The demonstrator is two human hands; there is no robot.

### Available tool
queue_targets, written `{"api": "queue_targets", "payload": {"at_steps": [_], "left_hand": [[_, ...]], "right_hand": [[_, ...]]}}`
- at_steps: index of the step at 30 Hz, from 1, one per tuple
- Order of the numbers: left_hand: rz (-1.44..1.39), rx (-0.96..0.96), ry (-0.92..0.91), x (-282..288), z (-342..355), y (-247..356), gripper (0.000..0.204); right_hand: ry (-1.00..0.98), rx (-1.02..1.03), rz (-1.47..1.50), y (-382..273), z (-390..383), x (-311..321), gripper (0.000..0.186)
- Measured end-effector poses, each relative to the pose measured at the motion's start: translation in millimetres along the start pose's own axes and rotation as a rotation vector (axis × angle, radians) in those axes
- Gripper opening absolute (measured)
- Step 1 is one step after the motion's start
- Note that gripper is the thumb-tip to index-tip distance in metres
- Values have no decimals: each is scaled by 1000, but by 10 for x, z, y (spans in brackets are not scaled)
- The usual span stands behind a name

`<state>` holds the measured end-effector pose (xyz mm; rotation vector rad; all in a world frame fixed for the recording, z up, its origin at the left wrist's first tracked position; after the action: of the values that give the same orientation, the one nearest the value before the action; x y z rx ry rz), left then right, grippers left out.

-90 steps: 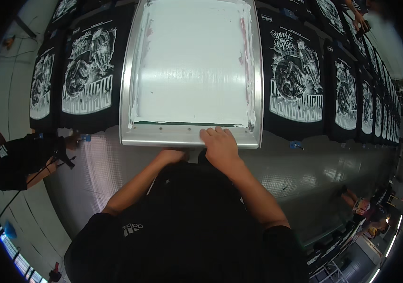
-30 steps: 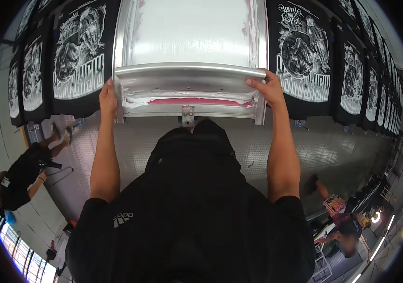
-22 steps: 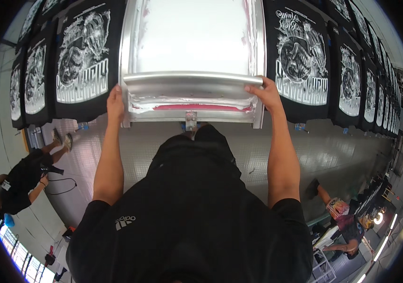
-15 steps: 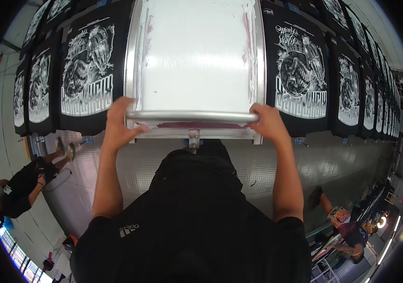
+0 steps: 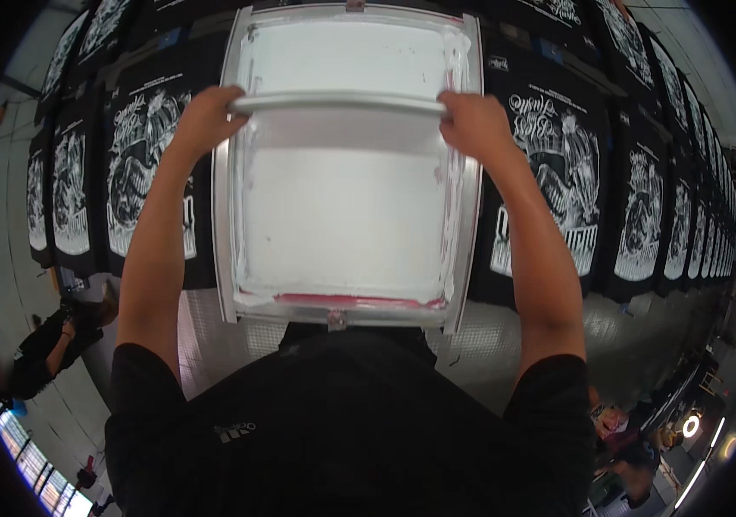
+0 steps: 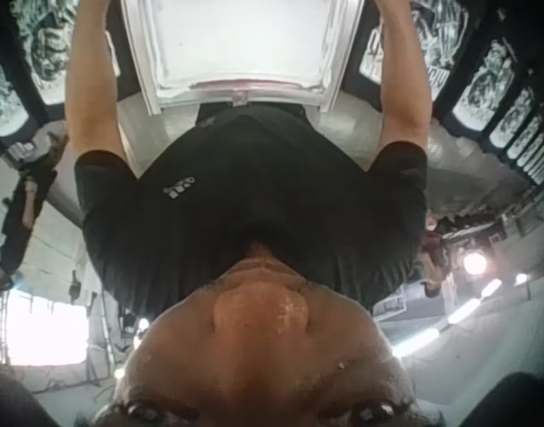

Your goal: Manually screen printing white ink onto black t-shirts using a squeegee and screen frame.

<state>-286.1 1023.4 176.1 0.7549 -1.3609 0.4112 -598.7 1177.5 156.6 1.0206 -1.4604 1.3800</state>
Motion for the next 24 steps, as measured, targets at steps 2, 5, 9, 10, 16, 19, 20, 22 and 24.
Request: {"api": "queue_targets", "payload": {"at_steps": [2,5,9,10,16,19,20,22,24], "left_hand": [[12,-13,83,-63,429,-216,29],[80,-54,296,-212,617,-326,29],[260,-1,172,-733,244,-170,38],[246,-13,164,-694,39,-63,38],[42,15,-17,-262,-1578,610,37],[-29,-8,-8,-115,-2414,1006,29],[-39,-11,8,-104,-2613,1098,27],[-59,14,-6,-261,-2885,1168,28],[-77,86,-119,-469,-2978,1168,33]], "right_hand": [[57,18,-18,142,529,0,29],[209,69,-179,217,838,-235,34],[136,9,-295,188,518,-791,29],[134,16,-259,113,287,-791,30],[-96,14,70,-593,-1446,-364,35],[-86,61,145,-994,-2333,-336,33],[-103,35,158,-1097,-2530,-343,33],[-116,5,166,-1204,-2751,-423,33],[-145,-71,120,-1161,-2876,-626,36]]}}
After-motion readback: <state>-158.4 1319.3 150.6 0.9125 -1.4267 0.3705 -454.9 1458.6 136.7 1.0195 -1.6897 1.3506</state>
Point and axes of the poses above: each hand's wrist, its own z-axis towards the middle knuckle, its own x-axis out of the back of the hand, y = z × x, the point moved 10 cm from there along z, towards the middle knuckle, and after that the axes turned 2 degrees about z, right-handed, at the moved point
